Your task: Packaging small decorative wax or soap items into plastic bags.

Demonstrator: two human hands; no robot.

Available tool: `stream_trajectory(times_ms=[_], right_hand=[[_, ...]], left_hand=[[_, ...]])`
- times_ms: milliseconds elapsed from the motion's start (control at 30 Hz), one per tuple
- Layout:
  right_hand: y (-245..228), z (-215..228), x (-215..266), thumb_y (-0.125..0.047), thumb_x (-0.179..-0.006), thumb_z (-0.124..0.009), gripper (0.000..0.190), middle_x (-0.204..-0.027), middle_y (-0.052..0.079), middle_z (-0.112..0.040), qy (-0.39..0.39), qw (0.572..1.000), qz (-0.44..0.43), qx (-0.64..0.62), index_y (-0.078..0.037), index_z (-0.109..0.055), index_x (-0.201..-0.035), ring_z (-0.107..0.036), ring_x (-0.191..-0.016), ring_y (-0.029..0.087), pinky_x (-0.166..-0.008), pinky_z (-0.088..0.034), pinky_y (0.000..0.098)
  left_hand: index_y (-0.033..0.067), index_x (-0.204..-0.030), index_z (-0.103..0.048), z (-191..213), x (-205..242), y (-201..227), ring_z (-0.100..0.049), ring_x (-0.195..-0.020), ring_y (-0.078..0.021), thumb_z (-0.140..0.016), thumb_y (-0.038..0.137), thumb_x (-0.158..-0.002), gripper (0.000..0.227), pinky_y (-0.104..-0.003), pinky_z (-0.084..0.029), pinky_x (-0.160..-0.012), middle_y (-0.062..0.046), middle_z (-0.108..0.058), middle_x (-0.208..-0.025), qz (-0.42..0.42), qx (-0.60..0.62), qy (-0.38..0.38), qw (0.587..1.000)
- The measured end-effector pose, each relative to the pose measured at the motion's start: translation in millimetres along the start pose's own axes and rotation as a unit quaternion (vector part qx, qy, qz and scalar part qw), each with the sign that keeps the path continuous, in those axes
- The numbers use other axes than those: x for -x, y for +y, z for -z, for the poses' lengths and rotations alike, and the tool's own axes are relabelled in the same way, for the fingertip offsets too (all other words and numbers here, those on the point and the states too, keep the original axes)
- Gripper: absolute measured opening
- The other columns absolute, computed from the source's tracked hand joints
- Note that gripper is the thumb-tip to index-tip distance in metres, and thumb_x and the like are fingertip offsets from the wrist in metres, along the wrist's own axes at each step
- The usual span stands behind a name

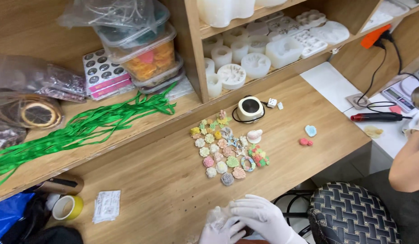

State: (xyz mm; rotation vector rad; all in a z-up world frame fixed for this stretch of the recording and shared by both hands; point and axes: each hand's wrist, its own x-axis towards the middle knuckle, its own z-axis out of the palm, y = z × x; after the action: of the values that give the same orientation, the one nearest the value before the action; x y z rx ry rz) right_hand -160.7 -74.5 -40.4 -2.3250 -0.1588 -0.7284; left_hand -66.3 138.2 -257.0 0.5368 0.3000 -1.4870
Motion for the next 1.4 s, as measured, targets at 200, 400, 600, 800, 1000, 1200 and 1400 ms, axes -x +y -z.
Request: stream_trajectory(times_ms=[200, 400, 600, 800, 1000, 1200, 1400], right_hand=[[31, -30, 27, -0.005, -0.089, -0.077, 0.022, -0.095, 0.012, -0.083, 0.204, 0.794, -0.489, -0.299, 0.005, -0.083, -0.107, -0.070, -0.082, 0.012, -0.076, -0.058, 0.0290], [36, -29, 17, -0.007, -0.087, -0.074, 0.026, -0.095, 0.009, -0.081, 0.285, 0.723, -0.515, -0.361, 0.007, -0.077, -0.109, -0.072, -0.080, 0.010, -0.073, -0.059, 0.0259], [29, -24, 13, -0.014, -0.092, -0.073, 0.026, -0.089, 0.009, -0.078, 0.286, 0.677, -0.578, -0.355, 0.005, -0.078, -0.109, -0.069, -0.070, 0.011, -0.063, -0.055, 0.0267], [23, -13, 4, -0.014, -0.091, -0.075, 0.024, -0.087, 0.004, -0.077, 0.286, 0.702, -0.556, -0.342, 0.004, -0.078, -0.107, -0.066, -0.069, 0.007, -0.062, -0.052, 0.0226], [16, -8, 3, -0.013, -0.091, -0.073, 0.024, -0.088, 0.005, -0.077, 0.301, 0.687, -0.563, -0.347, 0.005, -0.076, -0.106, -0.068, -0.070, 0.008, -0.062, -0.055, 0.0241], [39, -21, 17, -0.011, -0.092, -0.072, 0.026, -0.092, 0.008, -0.078, 0.284, 0.697, -0.556, -0.352, 0.007, -0.077, -0.109, -0.068, -0.077, 0.009, -0.070, -0.056, 0.0254], [8, -3, -7, -0.004, -0.084, -0.073, 0.034, -0.095, 0.004, -0.077, 0.271, 0.737, -0.520, -0.337, -0.002, -0.072, -0.118, -0.069, -0.080, 0.006, -0.072, -0.057, 0.0224]], left_hand=[[0.0269, -0.160, -0.029, -138, 35, 60, -0.045, -0.145, -0.0247, -0.047, 0.058, -0.092, 0.077, -0.045, -0.034, -0.118, -0.007, -0.035, -0.165, -0.146, -0.055, -0.065, 0.986], [0.0050, -0.157, -0.037, -158, 20, 54, -0.050, -0.143, -0.0175, -0.067, 0.014, -0.098, 0.067, -0.036, -0.038, -0.120, -0.011, -0.049, -0.157, -0.297, -0.332, -0.109, 0.889], [-0.0077, -0.127, -0.074, -158, -3, 47, -0.069, -0.093, -0.0107, -0.071, -0.002, -0.096, 0.031, -0.026, -0.059, -0.083, -0.010, -0.078, -0.110, -0.300, -0.301, 0.147, 0.893], [0.0041, -0.116, -0.073, -237, 30, 72, -0.072, -0.091, -0.0098, -0.064, 0.003, -0.093, 0.026, -0.026, -0.060, -0.082, -0.005, -0.078, -0.104, -0.336, -0.205, 0.125, 0.911], [-0.0022, -0.111, -0.075, -235, 33, 72, -0.070, -0.093, -0.0091, -0.065, 0.002, -0.097, 0.018, -0.025, -0.058, -0.086, -0.007, -0.078, -0.105, -0.357, -0.269, 0.094, 0.889], [-0.0007, -0.111, -0.077, -209, 10, 73, -0.069, -0.090, -0.0062, -0.069, 0.004, -0.093, 0.021, -0.023, -0.057, -0.081, -0.004, -0.079, -0.103, -0.362, -0.329, 0.155, 0.858], [-0.0009, -0.109, -0.078, -211, 18, 59, -0.070, -0.088, -0.0061, -0.072, 0.005, -0.091, 0.019, -0.023, -0.058, -0.081, -0.004, -0.080, -0.100, -0.329, -0.326, 0.187, 0.866]])
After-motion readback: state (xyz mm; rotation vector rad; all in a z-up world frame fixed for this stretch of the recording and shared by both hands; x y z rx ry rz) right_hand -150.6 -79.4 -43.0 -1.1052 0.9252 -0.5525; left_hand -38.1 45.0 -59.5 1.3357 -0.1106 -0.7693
